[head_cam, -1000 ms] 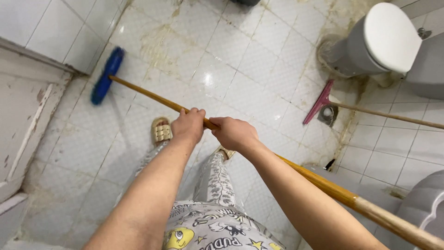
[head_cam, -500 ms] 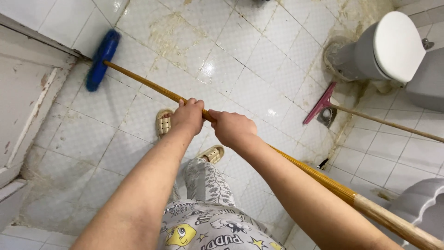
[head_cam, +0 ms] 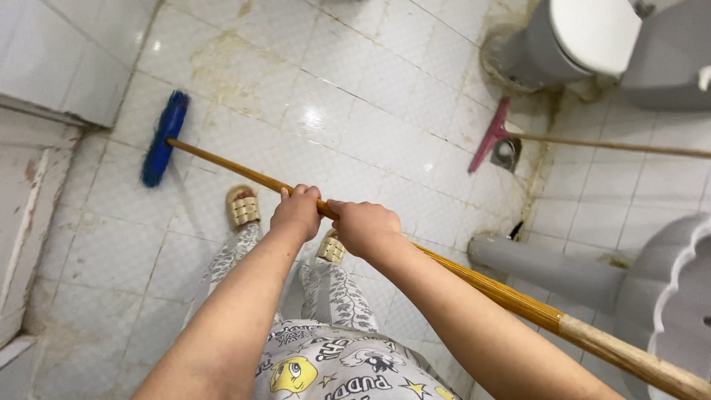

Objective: Scrubbing the bathroom floor with a long-handled brush.

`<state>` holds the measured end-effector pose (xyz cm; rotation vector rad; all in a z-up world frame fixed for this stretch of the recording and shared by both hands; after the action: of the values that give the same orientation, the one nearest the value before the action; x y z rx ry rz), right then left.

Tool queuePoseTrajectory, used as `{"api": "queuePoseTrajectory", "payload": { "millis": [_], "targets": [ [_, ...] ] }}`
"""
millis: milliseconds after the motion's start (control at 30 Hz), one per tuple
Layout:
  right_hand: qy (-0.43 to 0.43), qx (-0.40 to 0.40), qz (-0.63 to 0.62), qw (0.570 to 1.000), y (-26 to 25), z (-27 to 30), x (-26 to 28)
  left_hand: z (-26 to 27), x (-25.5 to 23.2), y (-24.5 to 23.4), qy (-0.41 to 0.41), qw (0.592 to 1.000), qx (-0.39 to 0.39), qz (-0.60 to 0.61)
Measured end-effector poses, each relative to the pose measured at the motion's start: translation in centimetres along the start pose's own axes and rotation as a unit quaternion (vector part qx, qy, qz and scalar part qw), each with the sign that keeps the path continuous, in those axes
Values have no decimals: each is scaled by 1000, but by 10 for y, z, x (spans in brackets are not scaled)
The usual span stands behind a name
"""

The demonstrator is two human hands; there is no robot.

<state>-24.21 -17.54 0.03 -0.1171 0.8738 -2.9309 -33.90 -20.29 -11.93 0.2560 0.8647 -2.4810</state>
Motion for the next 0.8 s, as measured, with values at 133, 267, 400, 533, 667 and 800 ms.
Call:
{"api": "queuePoseTrajectory", "payload": {
  "millis": [133, 267, 400, 533, 667, 800],
  "targets": [
    [8, -15, -24, 1000, 14, 21, -56, 2, -44, 41, 21, 1000, 5, -23],
    [31, -21, -36, 999, 36, 37, -114, 12, -89, 80, 39, 998, 16, -45],
    [46, -29, -53, 997, 55, 53, -167, 20, -131, 118, 65, 996, 12, -61],
    [54, -50, -61, 995, 66, 69, -218, 36, -176, 143, 74, 995, 15, -60],
    [97, -40, -76, 992, 65, 93, -244, 34, -202, 175, 121, 990, 5, -75],
    [125, -35, -80, 988, 67, 111, -264, 43, -225, 190, 164, 982, -14, -88]
  ]
}}
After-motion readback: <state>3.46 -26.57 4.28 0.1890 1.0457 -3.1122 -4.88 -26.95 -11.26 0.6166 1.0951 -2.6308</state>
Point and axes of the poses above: each hand's wrist, its own z-axis away from the middle knuckle, its own y-axis out of the palm, x = y × z, the point moved 5 cm from there along -z, towards the middle knuckle, and after that the axes turned 9 degrees about -z, right-handed, at the moved point
